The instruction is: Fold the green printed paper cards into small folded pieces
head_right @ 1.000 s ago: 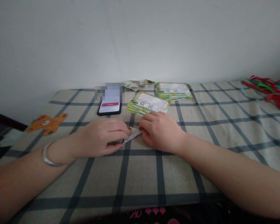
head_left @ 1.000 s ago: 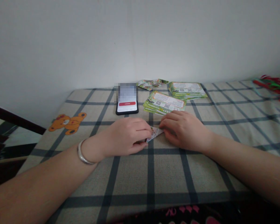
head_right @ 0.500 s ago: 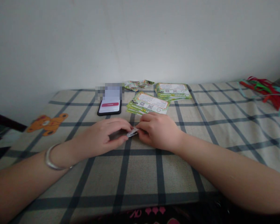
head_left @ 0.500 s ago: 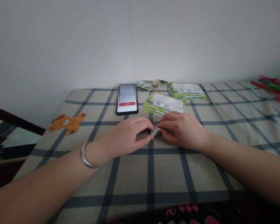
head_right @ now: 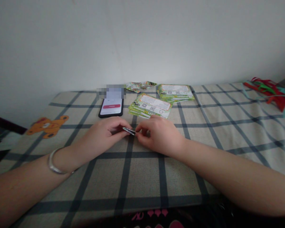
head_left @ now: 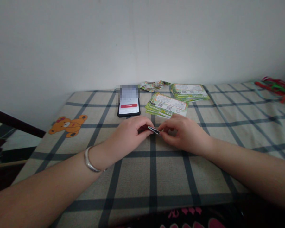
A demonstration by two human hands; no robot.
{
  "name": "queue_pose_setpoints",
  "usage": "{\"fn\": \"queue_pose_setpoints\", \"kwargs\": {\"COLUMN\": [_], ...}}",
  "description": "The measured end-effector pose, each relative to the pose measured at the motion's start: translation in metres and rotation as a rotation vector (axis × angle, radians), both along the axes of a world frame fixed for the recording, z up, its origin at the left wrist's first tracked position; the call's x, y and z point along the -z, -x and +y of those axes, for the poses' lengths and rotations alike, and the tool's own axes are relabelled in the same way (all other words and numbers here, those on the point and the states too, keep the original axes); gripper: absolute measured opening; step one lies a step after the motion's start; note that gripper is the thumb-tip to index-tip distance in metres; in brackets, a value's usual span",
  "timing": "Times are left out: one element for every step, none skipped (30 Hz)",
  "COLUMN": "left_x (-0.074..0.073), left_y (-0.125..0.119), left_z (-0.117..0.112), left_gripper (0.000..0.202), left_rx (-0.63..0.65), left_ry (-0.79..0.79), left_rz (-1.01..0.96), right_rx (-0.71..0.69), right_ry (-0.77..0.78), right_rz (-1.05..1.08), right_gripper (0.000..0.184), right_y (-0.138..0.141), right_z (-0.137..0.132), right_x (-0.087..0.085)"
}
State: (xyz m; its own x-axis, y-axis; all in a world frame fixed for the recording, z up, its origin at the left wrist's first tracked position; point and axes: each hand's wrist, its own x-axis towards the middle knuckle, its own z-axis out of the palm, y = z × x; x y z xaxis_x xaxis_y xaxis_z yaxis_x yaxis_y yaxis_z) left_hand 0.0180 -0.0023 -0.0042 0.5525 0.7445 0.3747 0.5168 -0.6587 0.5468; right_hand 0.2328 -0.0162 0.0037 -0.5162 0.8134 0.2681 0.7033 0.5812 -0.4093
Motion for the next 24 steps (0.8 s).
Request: {"fn": "queue_pose_setpoints", "kwargs": {"left_x": [-0.0005,-0.0012,-0.0019,-0.0025,-0.0029,-0.0030,-0.0028,-0.0020,-0.0009,0.0006,0.0023,0.0039,0.0053,0.0062,0.0066,0.0065,0.0060,0.0053,0.0047,0.0042,0.0042,0.0045,0.0051,0.0060], "left_y": [0.0003,0.0005,0.0007,0.0007,0.0006,0.0002,-0.0002,-0.0008,-0.0014,-0.0021,-0.0027,-0.0033,-0.0037,-0.0040,-0.0040,-0.0039,-0.0036,-0.0032,-0.0029,-0.0026,-0.0025,-0.0026,-0.0029,-0.0034], "left_z": [0.0002,0.0004,0.0004,0.0005,0.0005,0.0005,0.0005,0.0005,0.0005,0.0005,0.0006,0.0006,0.0005,0.0005,0.0005,0.0004,0.0004,0.0005,0.0005,0.0005,0.0006,0.0005,0.0004,0.0002], "left_gripper": [0.006,0.007,0.008,0.009,0.009,0.010,0.010,0.010,0.010,0.011,0.012,0.015,0.016,0.015,0.014,0.012,0.009,0.006,0.005,0.004,0.004,0.005,0.007,0.008], "left_rx": [0.004,0.013,0.019,0.021,0.019,0.013,0.002,-0.014,-0.025,-0.030,-0.035,-0.025,-0.026,-0.023,-0.022,-0.025,-0.028,-0.031,-0.033,-0.035,-0.032,-0.025,-0.016,-0.008], "left_ry": [0.004,0.006,0.010,0.017,0.025,0.035,0.047,0.061,0.079,0.100,0.126,0.157,0.183,0.191,0.188,0.169,0.139,0.105,0.074,0.052,0.043,0.050,0.070,0.098], "left_rz": [-0.006,-0.018,-0.030,-0.042,-0.055,-0.065,-0.073,-0.078,-0.092,-0.120,-0.150,-0.201,-0.238,-0.254,-0.257,-0.237,-0.203,-0.166,-0.130,-0.104,-0.094,-0.102,-0.123,-0.154], "right_rx": [-0.001,-0.004,-0.007,-0.007,-0.006,-0.005,-0.005,-0.004,-0.005,-0.003,0.002,0.001,0.010,0.014,0.018,0.022,0.022,0.024,0.027,0.031,0.033,0.034,0.033,0.033], "right_ry": [0.012,0.024,0.037,0.050,0.063,0.076,0.088,0.101,0.117,0.132,0.153,0.182,0.200,0.215,0.225,0.227,0.227,0.223,0.219,0.214,0.208,0.203,0.198,0.194], "right_rz": [0.009,0.018,0.027,0.035,0.041,0.046,0.051,0.059,0.069,0.084,0.101,0.112,0.121,0.128,0.136,0.144,0.150,0.152,0.150,0.145,0.138,0.136,0.137,0.142], "right_gripper": [0.016,0.016,0.016,0.016,0.016,0.016,0.015,0.015,0.014,0.013,0.013,0.012,0.011,0.011,0.010,0.010,0.010,0.010,0.010,0.010,0.009,0.009,0.009,0.009], "right_y": [0.0003,0.0006,0.0008,0.0009,0.0011,0.0013,0.0016,0.0021,0.0025,0.0031,0.0037,0.0043,0.0049,0.0056,0.0062,0.0068,0.0074,0.0079,0.0084,0.0088,0.0090,0.0092,0.0092,0.0091], "right_z": [0.0001,0.0003,0.0006,0.0010,0.0014,0.0017,0.0018,0.0019,0.0019,0.0018,0.0017,0.0015,0.0013,0.0011,0.0009,0.0007,0.0006,0.0006,0.0007,0.0009,0.0013,0.0016,0.0020,0.0023], "right_x": [0.0002,0.0004,0.0006,0.0007,0.0007,0.0008,0.0008,0.0008,0.0010,0.0012,0.0016,0.0020,0.0024,0.0028,0.0031,0.0032,0.0032,0.0031,0.0029,0.0027,0.0025,0.0025,0.0026,0.0028]}}
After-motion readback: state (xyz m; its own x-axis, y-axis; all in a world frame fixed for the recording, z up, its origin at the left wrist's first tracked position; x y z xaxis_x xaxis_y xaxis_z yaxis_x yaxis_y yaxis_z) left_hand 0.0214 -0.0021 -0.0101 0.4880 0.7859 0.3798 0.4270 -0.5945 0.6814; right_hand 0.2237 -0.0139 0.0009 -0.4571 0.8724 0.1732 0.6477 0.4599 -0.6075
